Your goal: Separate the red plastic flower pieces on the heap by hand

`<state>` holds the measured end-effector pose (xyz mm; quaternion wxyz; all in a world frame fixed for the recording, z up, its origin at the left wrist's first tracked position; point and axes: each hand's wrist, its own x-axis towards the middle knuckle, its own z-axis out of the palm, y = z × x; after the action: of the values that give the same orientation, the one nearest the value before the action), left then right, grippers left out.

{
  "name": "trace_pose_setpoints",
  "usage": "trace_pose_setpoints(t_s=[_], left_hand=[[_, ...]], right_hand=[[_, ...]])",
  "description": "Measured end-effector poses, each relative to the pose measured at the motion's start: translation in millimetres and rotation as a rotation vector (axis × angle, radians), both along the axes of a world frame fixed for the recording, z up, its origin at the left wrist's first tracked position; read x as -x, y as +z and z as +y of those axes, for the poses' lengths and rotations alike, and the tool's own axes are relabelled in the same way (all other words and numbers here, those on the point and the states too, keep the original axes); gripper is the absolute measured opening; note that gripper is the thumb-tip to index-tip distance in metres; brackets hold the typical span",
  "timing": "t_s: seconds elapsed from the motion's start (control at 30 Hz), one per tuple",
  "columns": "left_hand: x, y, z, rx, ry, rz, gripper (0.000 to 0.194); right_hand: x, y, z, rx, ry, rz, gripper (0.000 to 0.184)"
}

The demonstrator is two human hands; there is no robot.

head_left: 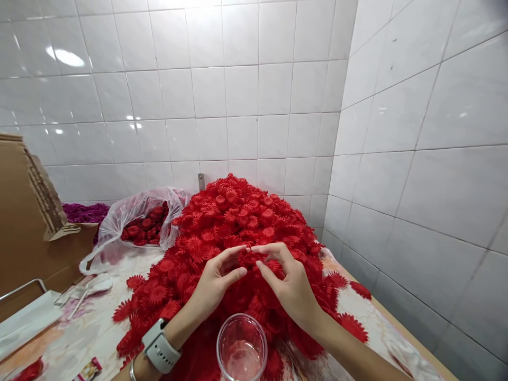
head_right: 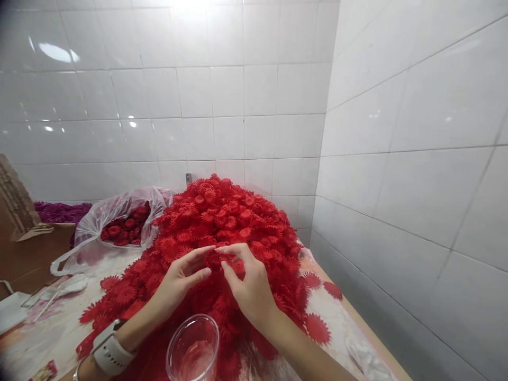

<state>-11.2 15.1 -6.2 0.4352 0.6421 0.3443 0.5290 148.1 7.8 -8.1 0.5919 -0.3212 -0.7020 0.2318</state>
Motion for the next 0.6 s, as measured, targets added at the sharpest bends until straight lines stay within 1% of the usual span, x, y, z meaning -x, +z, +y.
trace_pose_setpoints(t_s=[0.1, 0.23, 0.4, 0.6], left_hand=[[-1, -0.5, 0, -0.001, -0.015, -0.002, 0.037], [-1, -2.4, 1, -0.001, -0.047, -0.016, 0.036], [1, -2.9, 2, 0.011, -0.098, -0.018, 0.035], [1, -0.6, 1, 0.026, -0.146, -0.014, 0.038]], right_hand=[[2, -0.6, -1, -0.046, 0.0, -0.072, 0.018], [0, -0.3, 1, -0.067, -0.03, -0.138, 0.018], [-8, 4.8, 4, -0.03, 0.063, -0.228, 0.013], [-10, 6.4, 3, 0.005, 0.128, -0.232, 0.025]])
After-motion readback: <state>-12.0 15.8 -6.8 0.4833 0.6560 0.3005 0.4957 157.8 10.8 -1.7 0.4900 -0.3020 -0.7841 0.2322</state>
